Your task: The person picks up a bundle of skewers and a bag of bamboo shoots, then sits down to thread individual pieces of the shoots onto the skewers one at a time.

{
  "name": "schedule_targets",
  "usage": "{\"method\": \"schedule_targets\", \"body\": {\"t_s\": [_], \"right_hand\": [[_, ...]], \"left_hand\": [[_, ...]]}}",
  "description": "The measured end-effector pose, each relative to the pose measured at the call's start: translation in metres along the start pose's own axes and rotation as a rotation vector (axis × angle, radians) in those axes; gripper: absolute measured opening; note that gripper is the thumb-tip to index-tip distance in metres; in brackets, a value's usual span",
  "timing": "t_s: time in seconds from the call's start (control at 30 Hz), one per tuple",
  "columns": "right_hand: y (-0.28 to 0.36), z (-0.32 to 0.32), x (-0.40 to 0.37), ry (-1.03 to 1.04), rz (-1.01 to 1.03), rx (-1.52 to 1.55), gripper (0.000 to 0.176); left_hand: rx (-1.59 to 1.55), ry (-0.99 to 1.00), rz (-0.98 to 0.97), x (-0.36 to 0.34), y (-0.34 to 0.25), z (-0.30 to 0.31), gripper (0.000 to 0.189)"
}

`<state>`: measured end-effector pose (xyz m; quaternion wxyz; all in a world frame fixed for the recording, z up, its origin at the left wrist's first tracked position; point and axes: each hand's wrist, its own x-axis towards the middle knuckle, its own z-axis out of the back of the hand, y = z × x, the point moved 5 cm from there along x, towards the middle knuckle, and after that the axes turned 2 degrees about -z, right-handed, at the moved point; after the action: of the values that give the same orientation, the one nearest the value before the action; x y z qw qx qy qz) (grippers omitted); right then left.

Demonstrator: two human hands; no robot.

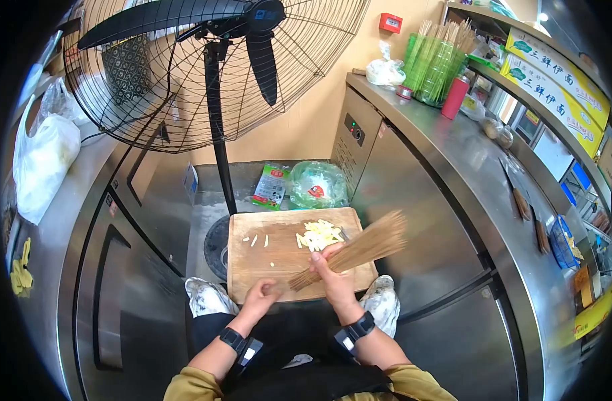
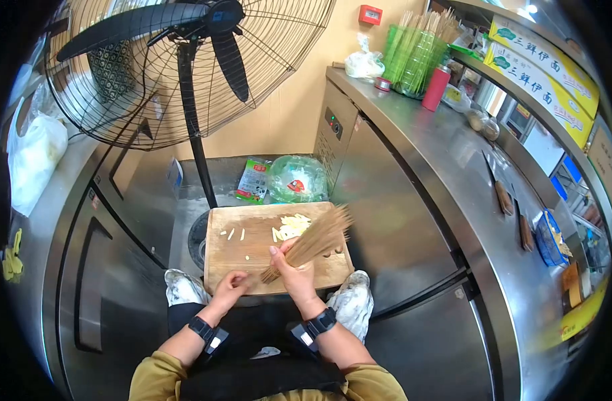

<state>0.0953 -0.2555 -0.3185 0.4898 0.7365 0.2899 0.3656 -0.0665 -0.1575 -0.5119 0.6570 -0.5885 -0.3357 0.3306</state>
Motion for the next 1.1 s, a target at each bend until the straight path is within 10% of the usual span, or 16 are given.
{"method": "schedule_targets", "body": {"t_s": [0.13, 0.27, 0.4, 0.53, 0.6, 0.7, 1.1], "right_hand": [[-0.072, 0.0, 0.013, -0.062, -0.063, -0.114, 0.017], [-0.087, -0.014, 0.024, 0.003, -0.038, -0.284, 0.016], [-0.068, -0.055, 0.015, 0.146, 0.123, -0.297, 0.019], [-0.063, -0.097, -0.023, 0.66, -0.176, -0.461, 0.02], [-0.058, -0.111, -0.052, 0.906, -0.613, -0.406, 0.021], [-0.08, -0.101, -0.063, 0.868, -0.738, -0.255, 0.021], [-0.077, -0.043, -0.095, 0.927, -0.736, -0.302, 0.02]], "left_hand": [[-0.055, -0.228, 0.353, -0.028, 0.036, 0.042, 0.024], [-0.286, 0.095, 0.448, -0.037, 0.001, 0.03, 0.017], [-0.43, 0.134, 0.152, -0.031, -0.064, 0.046, 0.05], [-0.581, 0.229, -0.13, -0.027, -0.16, 0.047, 0.087], [-0.6, 0.173, -0.175, -0.022, -0.16, 0.045, 0.06], [-0.731, 0.152, -0.022, -0.028, -0.141, 0.037, 0.021], [-1.111, -0.173, -0.064, -0.006, -0.159, 0.083, 0.018]]}}
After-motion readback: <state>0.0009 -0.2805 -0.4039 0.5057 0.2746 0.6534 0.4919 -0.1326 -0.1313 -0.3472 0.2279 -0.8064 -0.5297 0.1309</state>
